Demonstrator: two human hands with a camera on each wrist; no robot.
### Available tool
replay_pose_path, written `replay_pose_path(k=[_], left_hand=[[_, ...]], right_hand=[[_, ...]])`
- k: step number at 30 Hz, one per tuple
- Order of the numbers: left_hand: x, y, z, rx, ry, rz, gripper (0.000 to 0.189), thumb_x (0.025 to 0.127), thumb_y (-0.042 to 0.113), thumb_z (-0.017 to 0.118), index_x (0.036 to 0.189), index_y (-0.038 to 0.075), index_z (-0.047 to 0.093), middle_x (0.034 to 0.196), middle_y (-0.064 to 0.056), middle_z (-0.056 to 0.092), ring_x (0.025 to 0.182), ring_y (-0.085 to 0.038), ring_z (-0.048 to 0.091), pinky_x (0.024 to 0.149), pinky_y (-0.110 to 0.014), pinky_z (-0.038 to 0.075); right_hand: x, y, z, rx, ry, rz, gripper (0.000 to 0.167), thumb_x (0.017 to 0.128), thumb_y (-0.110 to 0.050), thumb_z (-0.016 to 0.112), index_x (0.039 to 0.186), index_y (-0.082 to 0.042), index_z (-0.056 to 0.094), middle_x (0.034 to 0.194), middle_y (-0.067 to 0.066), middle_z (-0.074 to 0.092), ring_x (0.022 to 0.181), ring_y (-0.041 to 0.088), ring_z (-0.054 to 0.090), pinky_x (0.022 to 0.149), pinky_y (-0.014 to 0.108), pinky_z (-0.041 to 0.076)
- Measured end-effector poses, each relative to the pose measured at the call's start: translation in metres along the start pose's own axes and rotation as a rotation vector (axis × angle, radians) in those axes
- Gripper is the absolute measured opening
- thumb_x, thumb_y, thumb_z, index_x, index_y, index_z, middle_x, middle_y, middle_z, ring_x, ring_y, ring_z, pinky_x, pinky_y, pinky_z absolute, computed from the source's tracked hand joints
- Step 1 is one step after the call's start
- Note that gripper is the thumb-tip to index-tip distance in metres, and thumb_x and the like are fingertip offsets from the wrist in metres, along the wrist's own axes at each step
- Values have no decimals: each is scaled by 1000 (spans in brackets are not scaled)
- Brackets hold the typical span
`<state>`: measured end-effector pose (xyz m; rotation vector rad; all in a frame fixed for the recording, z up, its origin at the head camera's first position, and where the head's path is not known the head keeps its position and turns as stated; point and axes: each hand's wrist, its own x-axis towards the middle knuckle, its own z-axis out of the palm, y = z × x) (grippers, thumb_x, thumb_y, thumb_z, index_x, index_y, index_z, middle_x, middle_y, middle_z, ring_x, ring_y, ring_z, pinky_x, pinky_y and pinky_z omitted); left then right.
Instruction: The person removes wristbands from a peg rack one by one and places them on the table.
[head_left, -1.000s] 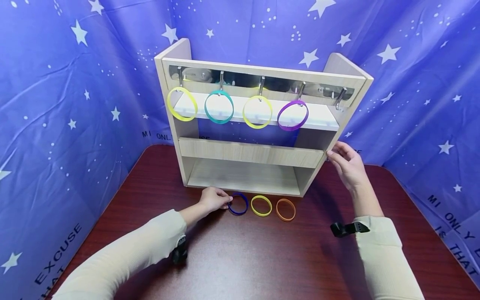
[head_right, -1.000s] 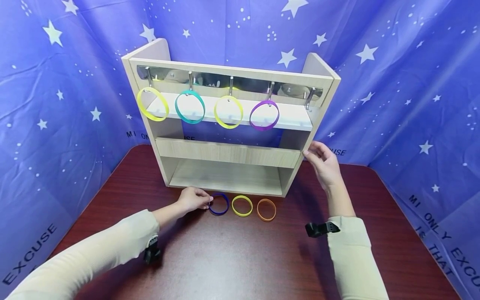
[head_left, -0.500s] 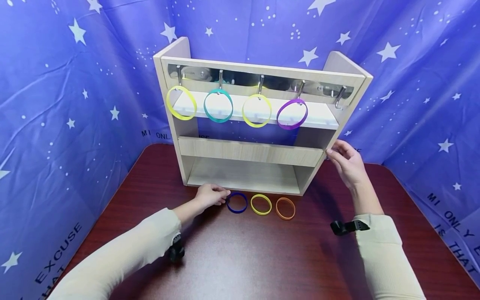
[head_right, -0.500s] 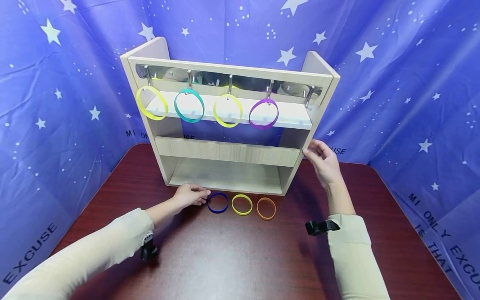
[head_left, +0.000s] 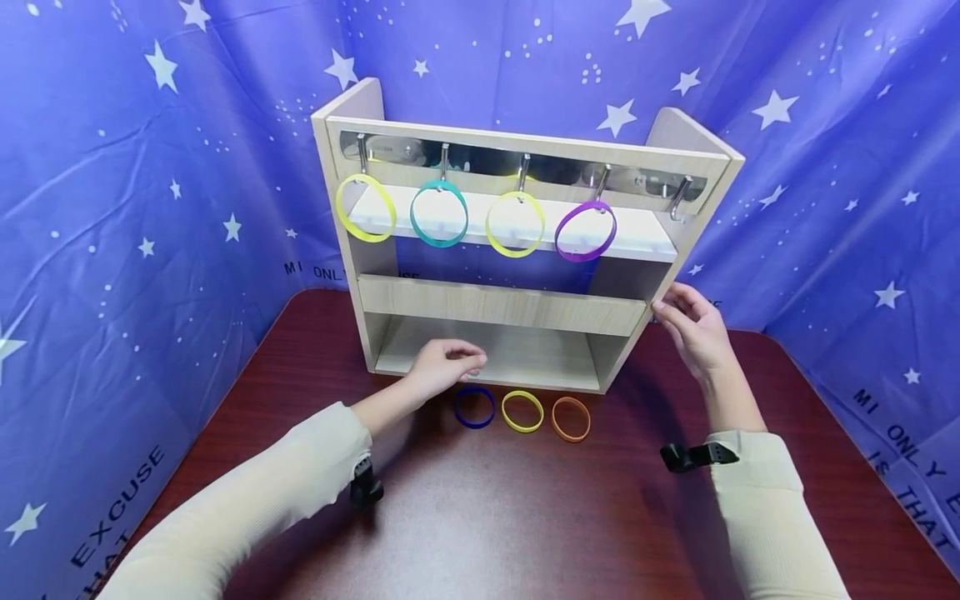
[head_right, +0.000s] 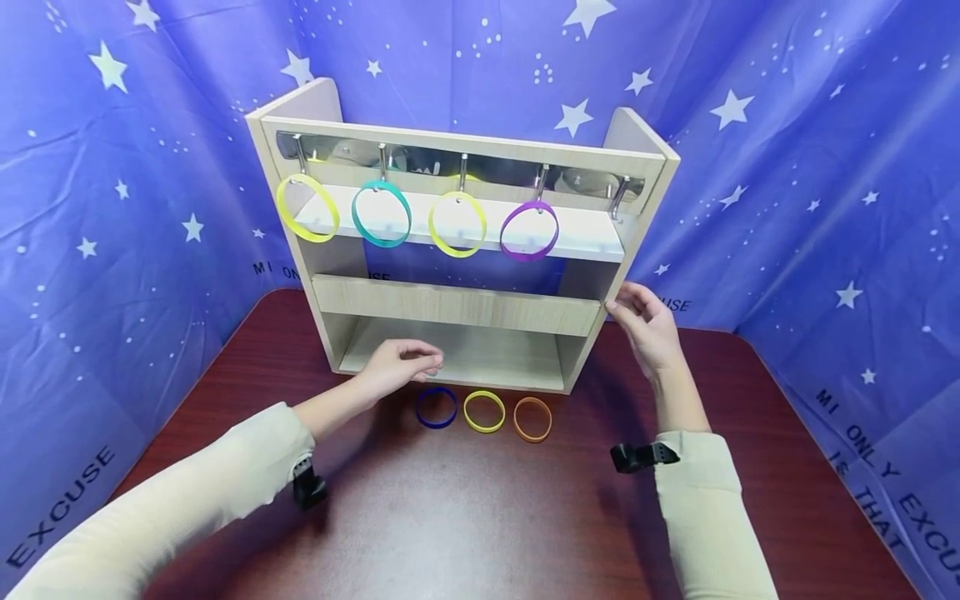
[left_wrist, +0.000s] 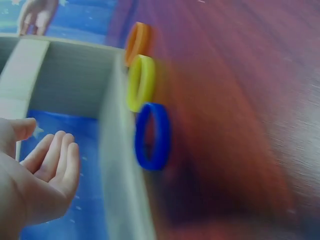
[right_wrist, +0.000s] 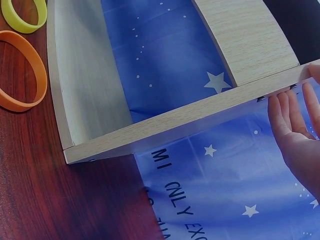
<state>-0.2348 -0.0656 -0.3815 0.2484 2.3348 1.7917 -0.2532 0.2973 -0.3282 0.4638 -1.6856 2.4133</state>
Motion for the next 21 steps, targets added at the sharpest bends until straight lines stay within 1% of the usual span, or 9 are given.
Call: replay_pose_path(k=[2, 3, 5, 6, 9, 12, 16, 19, 21], left_hand=[[2, 10, 3, -16, 3, 36, 27, 89, 17, 67, 109, -1, 69, 101, -24, 72, 71, -6, 67, 81, -37, 62], [3, 15, 4, -22, 5, 56, 26, 90, 17, 67, 108, -2, 69, 101, -24, 72, 71, -6, 67, 83, -39, 62], [5, 23, 8, -26, 16, 84, 25, 89, 17, 67, 107, 0, 70, 101, -23, 72, 75, -8, 68, 84, -41, 62], [6, 27, 10, -31, 18, 101, 25, 89, 16, 67, 107, -1, 70, 100, -23, 72, 78, -13, 70, 84, -42, 61], [8, 39, 17, -34, 29, 150, 24, 89, 16, 68, 107, 0, 70, 100, -20, 73, 89, -26, 71, 82, -35, 62], [10, 53, 22, -44, 39, 207, 25, 90, 17, 67, 109, 1, 70, 103, -18, 73, 95, -30, 70, 79, -27, 62], [13, 75, 29, -91, 52, 289, 26, 90, 17, 67, 110, 1, 69, 109, -17, 72, 94, -25, 70, 80, -23, 61], [15, 91, 34, -121, 60, 359, 27, 90, 16, 67, 113, 2, 68, 113, -17, 71, 99, -22, 70, 86, -21, 59], [16, 100, 38, -140, 52, 392, 28, 90, 14, 67, 115, 2, 66, 116, -17, 69, 105, -23, 68, 90, -21, 57]], right_hand=[[-1, 1, -1, 2, 0, -2, 28, 89, 12, 54, 103, -9, 66, 92, -1, 66, 84, 7, 64, 78, 15, 56], [-1, 1, -1, 0, -1, -2, 28, 89, 12, 54, 103, -10, 66, 92, -1, 66, 84, 7, 63, 78, 15, 56], [-2, 2, -1, -1, -3, -2, 28, 89, 12, 54, 103, -10, 66, 92, -2, 66, 85, 6, 62, 78, 15, 56], [-2, 2, -2, -2, -4, -2, 29, 89, 12, 54, 103, -10, 66, 92, -2, 66, 86, 6, 62, 78, 15, 56], [-4, 3, -2, -8, -9, -3, 29, 89, 13, 53, 103, -10, 66, 92, -2, 66, 87, 6, 61, 79, 15, 56], [-4, 4, -2, -10, -13, -6, 29, 89, 13, 53, 103, -10, 66, 92, -2, 66, 87, 6, 62, 79, 15, 56], [-3, 3, -1, -11, -12, -8, 29, 89, 13, 53, 102, -10, 66, 92, -2, 65, 87, 6, 62, 78, 15, 56], [-2, 2, 0, -9, -9, -10, 29, 89, 13, 52, 102, -10, 66, 91, -2, 65, 86, 6, 62, 78, 15, 56], [-1, 1, 0, -8, -11, -12, 29, 89, 13, 52, 102, -10, 65, 92, -2, 66, 85, 6, 62, 77, 15, 55]])
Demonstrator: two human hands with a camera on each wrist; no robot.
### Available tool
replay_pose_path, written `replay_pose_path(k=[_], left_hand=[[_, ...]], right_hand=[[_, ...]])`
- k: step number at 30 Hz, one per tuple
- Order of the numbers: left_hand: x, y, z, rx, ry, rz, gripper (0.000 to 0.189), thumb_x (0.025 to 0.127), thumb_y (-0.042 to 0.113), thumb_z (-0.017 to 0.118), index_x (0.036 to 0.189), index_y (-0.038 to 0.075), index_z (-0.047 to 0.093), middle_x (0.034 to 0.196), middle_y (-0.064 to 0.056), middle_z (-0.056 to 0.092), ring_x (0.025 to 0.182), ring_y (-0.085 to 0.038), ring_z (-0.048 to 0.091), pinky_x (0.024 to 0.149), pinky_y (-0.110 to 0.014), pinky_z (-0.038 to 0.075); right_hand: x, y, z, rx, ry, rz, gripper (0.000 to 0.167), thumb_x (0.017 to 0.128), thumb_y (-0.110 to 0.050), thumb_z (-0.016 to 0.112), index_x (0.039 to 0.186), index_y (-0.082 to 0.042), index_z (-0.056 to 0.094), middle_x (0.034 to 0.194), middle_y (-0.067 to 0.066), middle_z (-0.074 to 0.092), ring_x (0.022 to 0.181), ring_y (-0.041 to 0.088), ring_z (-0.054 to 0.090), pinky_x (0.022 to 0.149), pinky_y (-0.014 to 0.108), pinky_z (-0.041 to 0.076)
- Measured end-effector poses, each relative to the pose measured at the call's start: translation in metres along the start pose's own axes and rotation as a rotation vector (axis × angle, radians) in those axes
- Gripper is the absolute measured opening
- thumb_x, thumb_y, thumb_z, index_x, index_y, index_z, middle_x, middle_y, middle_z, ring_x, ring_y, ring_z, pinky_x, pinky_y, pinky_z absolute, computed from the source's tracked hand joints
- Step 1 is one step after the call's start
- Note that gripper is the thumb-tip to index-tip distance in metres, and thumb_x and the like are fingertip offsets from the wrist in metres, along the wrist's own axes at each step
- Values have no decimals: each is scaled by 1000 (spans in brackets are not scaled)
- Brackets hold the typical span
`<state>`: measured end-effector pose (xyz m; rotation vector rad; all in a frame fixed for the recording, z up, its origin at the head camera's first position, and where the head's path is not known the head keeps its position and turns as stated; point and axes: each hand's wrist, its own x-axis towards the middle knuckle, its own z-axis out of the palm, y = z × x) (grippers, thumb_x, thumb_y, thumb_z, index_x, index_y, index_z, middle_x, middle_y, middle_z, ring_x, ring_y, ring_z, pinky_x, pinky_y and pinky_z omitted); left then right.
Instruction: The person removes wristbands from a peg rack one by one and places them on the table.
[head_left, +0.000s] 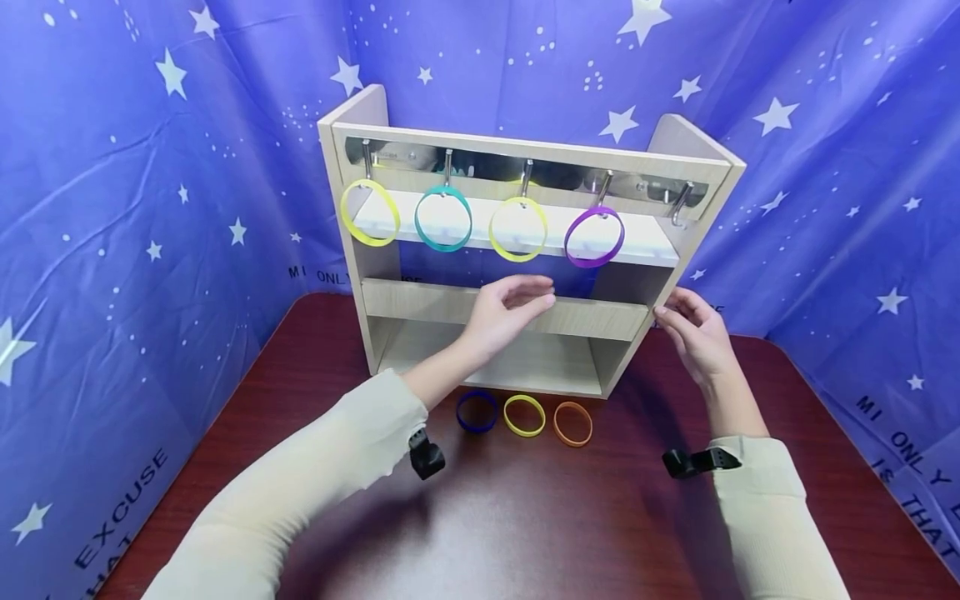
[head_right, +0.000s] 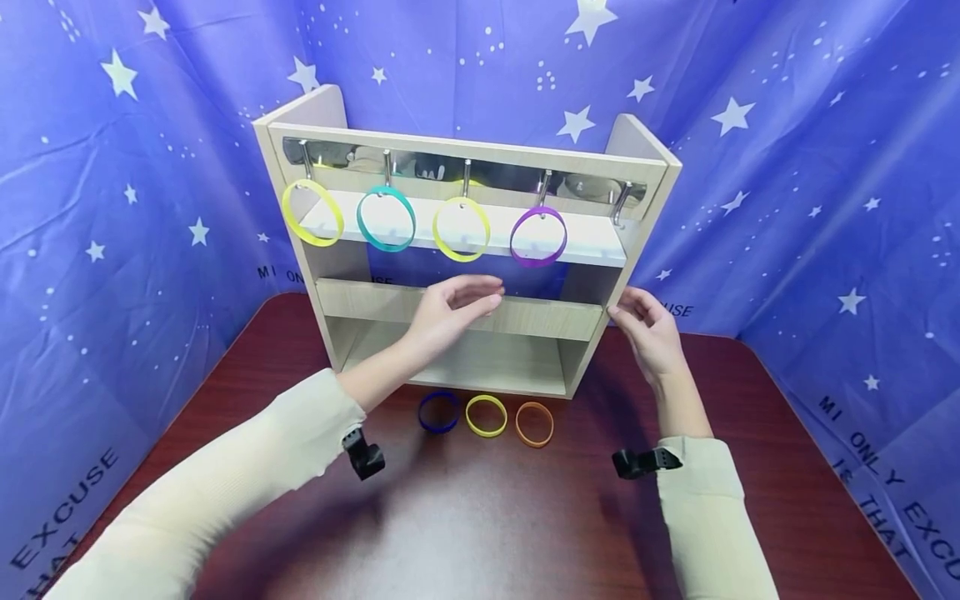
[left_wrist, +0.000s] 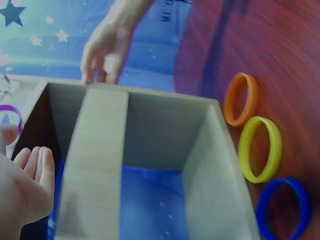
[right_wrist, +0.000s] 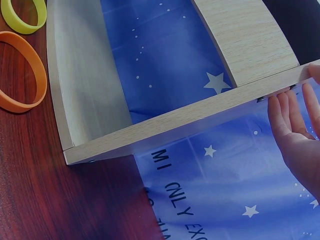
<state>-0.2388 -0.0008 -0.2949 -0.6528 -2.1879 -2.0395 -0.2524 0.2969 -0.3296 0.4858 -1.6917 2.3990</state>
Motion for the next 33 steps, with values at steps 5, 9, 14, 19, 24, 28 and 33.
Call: replay_pose_path(k=[5, 9, 14, 19, 24, 28, 33], left_hand=[[7, 14, 11, -75, -21, -10, 34, 89, 9, 66, 123, 1, 62, 123, -18, 66, 112, -28, 66, 91, -23, 58], [10, 21, 17, -266, -15, -91, 39, 91, 5, 63, 129, 0, 57, 130, -18, 62, 119, -30, 62, 91, -26, 59], [8, 25, 21, -485, 4, -156, 39, 92, -2, 59, 131, -4, 54, 135, -20, 58, 125, -32, 56, 96, -29, 57], [8, 30, 22, -562, 7, -152, 36, 92, -5, 56, 128, -8, 53, 135, -25, 55, 118, -28, 62, 101, -32, 54], [10, 35, 28, -623, 38, -162, 33, 90, -9, 57, 123, -9, 53, 124, -27, 62, 88, -7, 68, 103, -36, 53], [13, 40, 36, -620, 100, -179, 30, 87, -6, 64, 117, -8, 59, 100, -17, 70, 73, -3, 67, 100, -39, 55], [17, 43, 46, -586, 201, -158, 28, 83, -2, 71, 110, -9, 66, 103, -27, 70, 65, -5, 67, 91, -40, 59]], right_hand=[[0, -1, 0, 4, 11, 8, 28, 90, 12, 53, 102, -10, 66, 91, -2, 66, 83, 7, 63, 77, 15, 55], [0, -1, 0, 8, 16, 12, 26, 90, 11, 54, 101, -10, 66, 92, -2, 65, 83, 7, 63, 77, 15, 55], [-1, -1, 1, 12, 16, 12, 26, 90, 11, 54, 101, -10, 66, 92, -2, 66, 83, 7, 63, 77, 15, 56], [0, -1, 1, 21, 15, 9, 25, 90, 11, 55, 101, -9, 66, 92, -2, 66, 83, 7, 64, 78, 16, 56], [0, -1, 1, 27, 15, 10, 25, 89, 11, 56, 101, -8, 66, 91, -1, 66, 83, 8, 64, 78, 16, 56], [0, -1, 2, 34, 19, 9, 25, 89, 11, 55, 101, -8, 66, 91, 0, 66, 83, 8, 64, 78, 16, 57], [0, -1, 3, 32, 15, 7, 26, 90, 12, 54, 102, -7, 66, 92, 0, 66, 83, 8, 64, 78, 16, 56]])
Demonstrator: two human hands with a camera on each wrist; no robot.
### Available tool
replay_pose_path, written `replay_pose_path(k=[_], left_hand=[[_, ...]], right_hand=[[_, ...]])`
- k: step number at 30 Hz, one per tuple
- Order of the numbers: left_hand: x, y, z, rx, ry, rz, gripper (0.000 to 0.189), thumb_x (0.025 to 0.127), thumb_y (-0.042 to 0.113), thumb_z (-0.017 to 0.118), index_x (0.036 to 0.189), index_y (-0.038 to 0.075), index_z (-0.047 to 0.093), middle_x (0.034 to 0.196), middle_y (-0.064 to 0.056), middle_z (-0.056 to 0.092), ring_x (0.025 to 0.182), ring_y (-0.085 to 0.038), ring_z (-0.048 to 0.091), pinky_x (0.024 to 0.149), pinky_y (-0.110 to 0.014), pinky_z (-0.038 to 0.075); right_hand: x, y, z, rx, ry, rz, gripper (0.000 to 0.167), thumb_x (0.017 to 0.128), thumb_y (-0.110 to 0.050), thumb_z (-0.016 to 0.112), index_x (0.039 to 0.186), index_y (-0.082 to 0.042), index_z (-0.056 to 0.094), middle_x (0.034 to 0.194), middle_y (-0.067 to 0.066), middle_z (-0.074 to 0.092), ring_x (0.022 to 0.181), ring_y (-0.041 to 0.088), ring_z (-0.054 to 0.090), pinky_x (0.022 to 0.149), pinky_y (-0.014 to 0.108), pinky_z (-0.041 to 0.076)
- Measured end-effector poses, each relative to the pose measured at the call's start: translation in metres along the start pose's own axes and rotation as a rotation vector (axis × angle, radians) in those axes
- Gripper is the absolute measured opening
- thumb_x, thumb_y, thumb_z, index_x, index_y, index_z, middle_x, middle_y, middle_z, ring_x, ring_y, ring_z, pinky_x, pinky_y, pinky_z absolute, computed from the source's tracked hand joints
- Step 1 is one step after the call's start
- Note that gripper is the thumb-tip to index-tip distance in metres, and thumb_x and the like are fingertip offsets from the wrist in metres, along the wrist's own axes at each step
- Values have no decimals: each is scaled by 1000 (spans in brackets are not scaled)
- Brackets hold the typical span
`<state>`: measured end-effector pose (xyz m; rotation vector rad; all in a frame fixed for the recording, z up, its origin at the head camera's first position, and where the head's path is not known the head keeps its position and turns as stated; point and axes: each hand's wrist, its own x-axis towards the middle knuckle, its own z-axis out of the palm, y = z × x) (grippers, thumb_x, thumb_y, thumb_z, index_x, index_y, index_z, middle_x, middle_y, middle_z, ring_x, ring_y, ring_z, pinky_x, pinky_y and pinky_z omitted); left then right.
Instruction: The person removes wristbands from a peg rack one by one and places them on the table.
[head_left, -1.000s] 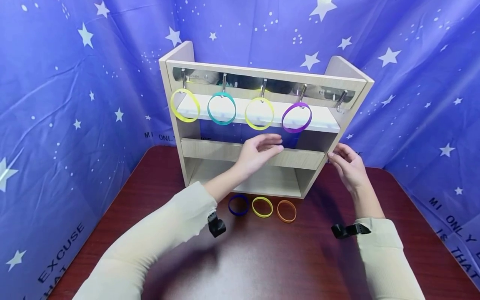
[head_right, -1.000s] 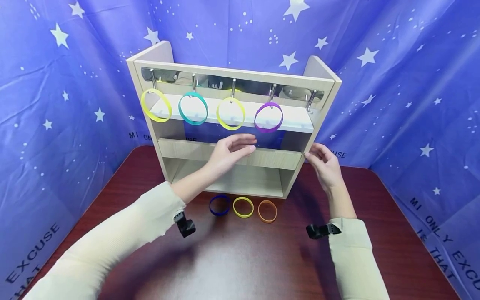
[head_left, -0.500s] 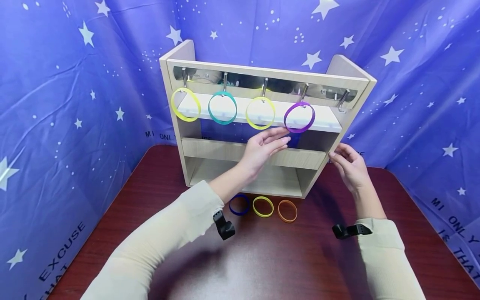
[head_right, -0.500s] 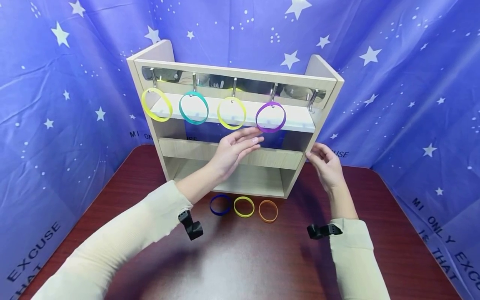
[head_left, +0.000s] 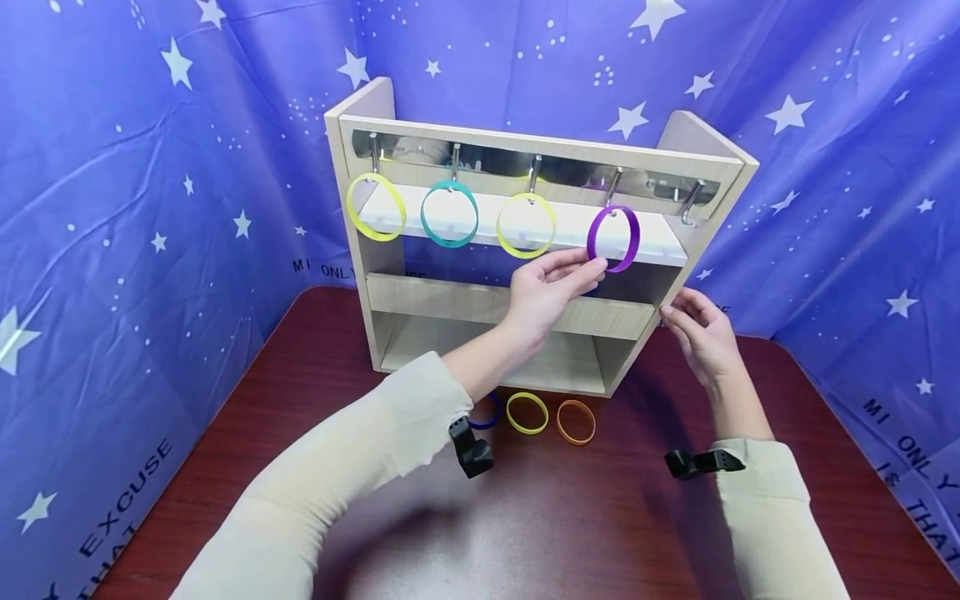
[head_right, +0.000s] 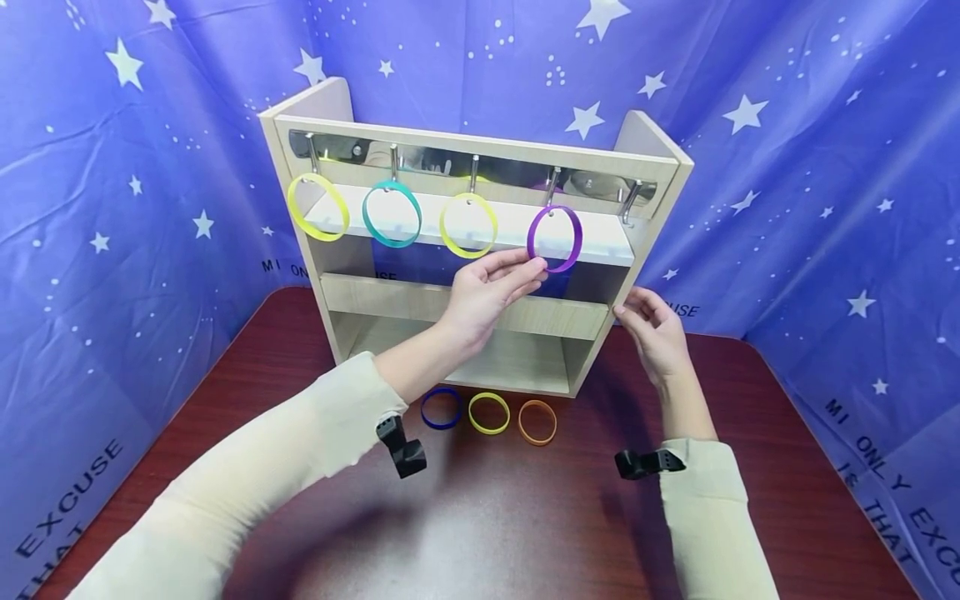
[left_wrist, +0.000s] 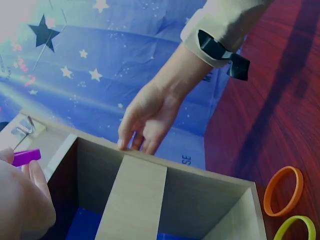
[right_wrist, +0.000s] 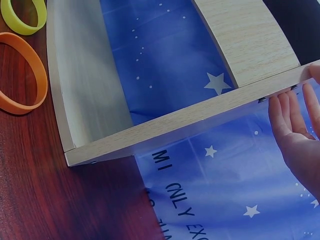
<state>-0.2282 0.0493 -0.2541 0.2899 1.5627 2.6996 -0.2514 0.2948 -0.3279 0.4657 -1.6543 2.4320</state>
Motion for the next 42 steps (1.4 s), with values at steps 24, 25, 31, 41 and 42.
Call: replay_pose_path(k=[24, 25, 31, 41, 42], left_hand=[[-10, 5, 2, -89, -19, 23, 27, 88, -2, 64, 114, -12, 63, 114, -37, 61, 70, -6, 69, 86, -32, 61], [-10, 6, 0, -91, -20, 17, 28, 89, -2, 64, 115, -12, 63, 114, -37, 61, 70, -6, 69, 87, -32, 60], [-11, 12, -8, -90, -30, 12, 28, 89, -1, 63, 115, -13, 62, 93, -21, 73, 71, -7, 70, 88, -31, 60], [-16, 12, -21, -70, -23, -29, 27, 89, 1, 64, 114, -10, 64, 87, -10, 73, 75, -9, 71, 88, -29, 60], [-16, 11, -22, -68, -20, -35, 27, 89, 1, 64, 114, -10, 64, 87, -9, 73, 75, -9, 71, 87, -29, 60]], right_hand=[[3, 4, -1, 20, 3, 7, 26, 89, 12, 55, 101, -8, 66, 91, 0, 67, 83, 8, 65, 78, 16, 57], [3, 3, -1, 22, 5, 7, 26, 89, 13, 55, 101, -8, 66, 91, 0, 67, 83, 8, 65, 78, 16, 57], [1, 2, -2, 12, 16, 9, 26, 89, 12, 56, 101, -9, 66, 90, -1, 67, 82, 8, 64, 77, 15, 57], [2, 2, -2, 17, 16, 6, 27, 89, 13, 54, 100, -8, 66, 89, -1, 65, 82, 8, 64, 78, 15, 57], [1, 2, -2, 19, 15, 6, 27, 89, 13, 54, 100, -8, 66, 89, -1, 65, 82, 8, 64, 78, 15, 57]])
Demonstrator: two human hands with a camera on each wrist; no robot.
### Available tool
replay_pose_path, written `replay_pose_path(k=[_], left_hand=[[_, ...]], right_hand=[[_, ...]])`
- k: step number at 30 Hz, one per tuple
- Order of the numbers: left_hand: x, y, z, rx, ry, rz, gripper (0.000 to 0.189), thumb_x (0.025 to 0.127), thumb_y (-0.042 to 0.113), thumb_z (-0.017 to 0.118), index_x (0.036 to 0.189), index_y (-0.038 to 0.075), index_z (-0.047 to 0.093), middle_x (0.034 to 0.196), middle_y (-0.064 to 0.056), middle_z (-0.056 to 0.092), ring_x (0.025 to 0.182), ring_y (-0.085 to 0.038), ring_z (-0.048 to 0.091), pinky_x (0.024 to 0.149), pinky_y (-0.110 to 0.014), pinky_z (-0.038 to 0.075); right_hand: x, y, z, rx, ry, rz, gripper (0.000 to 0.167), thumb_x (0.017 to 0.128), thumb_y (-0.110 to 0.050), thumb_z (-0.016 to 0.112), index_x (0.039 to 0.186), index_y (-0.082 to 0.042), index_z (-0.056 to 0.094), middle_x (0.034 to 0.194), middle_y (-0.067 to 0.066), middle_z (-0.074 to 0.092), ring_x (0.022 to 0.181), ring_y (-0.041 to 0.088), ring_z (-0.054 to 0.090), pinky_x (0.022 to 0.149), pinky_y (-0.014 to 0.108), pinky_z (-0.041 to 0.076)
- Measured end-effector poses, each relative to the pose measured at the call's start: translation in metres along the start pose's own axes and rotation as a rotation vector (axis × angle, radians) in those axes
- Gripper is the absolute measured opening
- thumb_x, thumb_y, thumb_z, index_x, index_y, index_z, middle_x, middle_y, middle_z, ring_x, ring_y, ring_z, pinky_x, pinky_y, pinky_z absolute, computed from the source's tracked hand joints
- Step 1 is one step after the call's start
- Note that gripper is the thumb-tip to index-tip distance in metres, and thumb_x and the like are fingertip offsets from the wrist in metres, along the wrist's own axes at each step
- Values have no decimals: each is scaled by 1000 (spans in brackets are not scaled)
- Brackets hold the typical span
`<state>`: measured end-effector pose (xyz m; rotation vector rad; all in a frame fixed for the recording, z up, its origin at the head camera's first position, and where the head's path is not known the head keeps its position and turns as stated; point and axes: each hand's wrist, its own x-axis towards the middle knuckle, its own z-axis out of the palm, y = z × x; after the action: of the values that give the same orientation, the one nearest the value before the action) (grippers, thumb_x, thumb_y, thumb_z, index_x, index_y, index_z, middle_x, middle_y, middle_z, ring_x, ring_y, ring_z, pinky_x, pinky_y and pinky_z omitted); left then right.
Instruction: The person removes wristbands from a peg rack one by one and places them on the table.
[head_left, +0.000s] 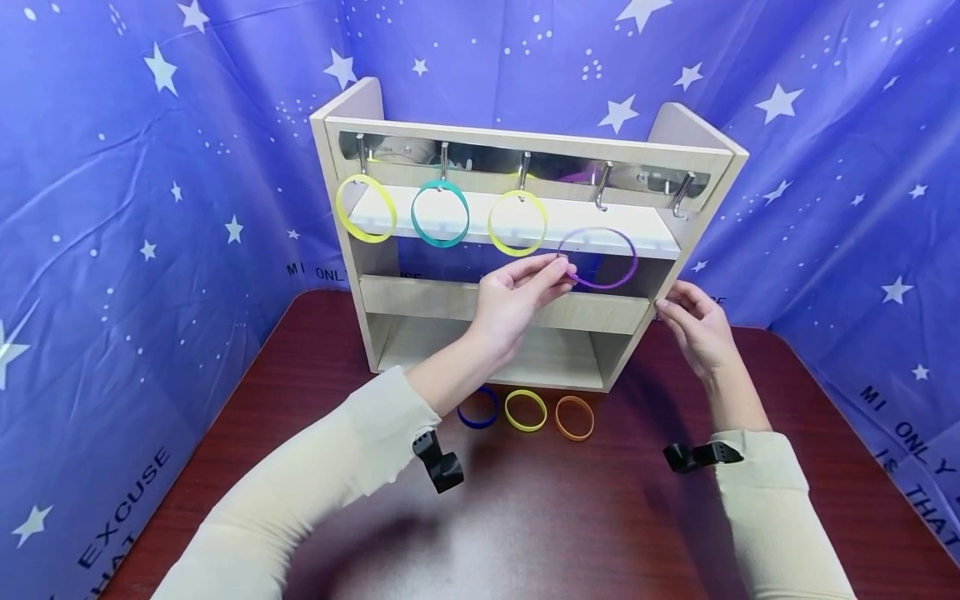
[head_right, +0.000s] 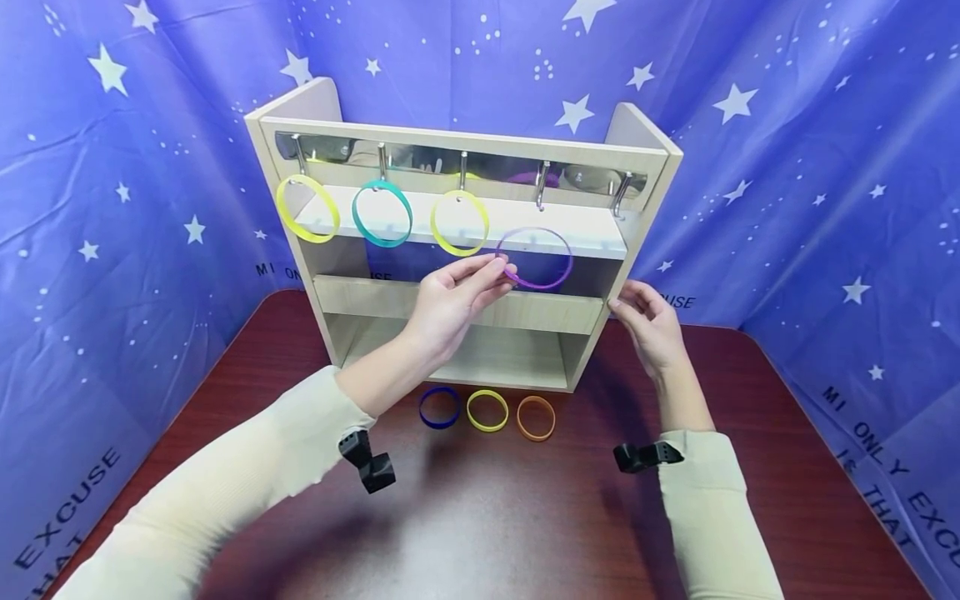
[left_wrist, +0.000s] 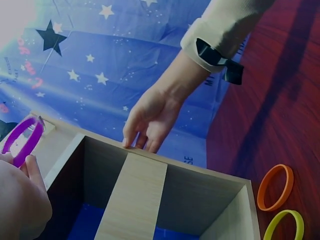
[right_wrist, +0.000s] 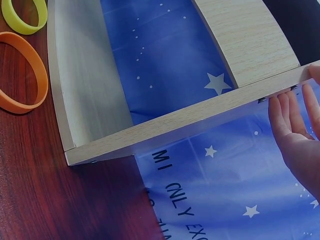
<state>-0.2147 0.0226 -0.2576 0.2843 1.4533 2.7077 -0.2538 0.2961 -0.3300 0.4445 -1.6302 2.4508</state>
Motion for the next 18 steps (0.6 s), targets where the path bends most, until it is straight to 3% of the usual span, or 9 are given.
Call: replay_pose_path(k=[5, 8, 12, 18], left_hand=[[-3, -3, -9, 1, -7, -26, 28, 90, 0, 63, 115, -11, 63, 81, -2, 72, 76, -8, 71, 86, -27, 60], [-7, -7, -18, 0, -5, -47, 28, 90, -1, 63, 116, -12, 62, 83, -6, 74, 76, -8, 71, 85, -26, 61], [-14, -14, -35, 32, 8, -92, 29, 90, 1, 64, 116, -12, 62, 85, -8, 75, 78, -8, 71, 85, -25, 61], [-19, -25, -65, 74, 31, -130, 28, 91, 2, 63, 116, -12, 61, 77, 1, 73, 80, -9, 71, 84, -23, 61]], right_hand=[[-1, 1, -1, 2, -3, 3, 27, 89, 13, 53, 101, -8, 66, 90, 0, 65, 83, 8, 64, 79, 15, 57], [-1, 2, -1, 3, 1, 10, 27, 90, 13, 53, 101, -8, 66, 90, 0, 65, 83, 8, 64, 78, 16, 57], [0, 2, -1, 12, 5, 12, 26, 89, 13, 53, 100, -7, 66, 89, 0, 65, 81, 8, 63, 77, 16, 56], [1, 2, 1, -5, 5, -3, 25, 89, 12, 55, 100, -8, 66, 89, 0, 65, 81, 8, 64, 76, 16, 56]])
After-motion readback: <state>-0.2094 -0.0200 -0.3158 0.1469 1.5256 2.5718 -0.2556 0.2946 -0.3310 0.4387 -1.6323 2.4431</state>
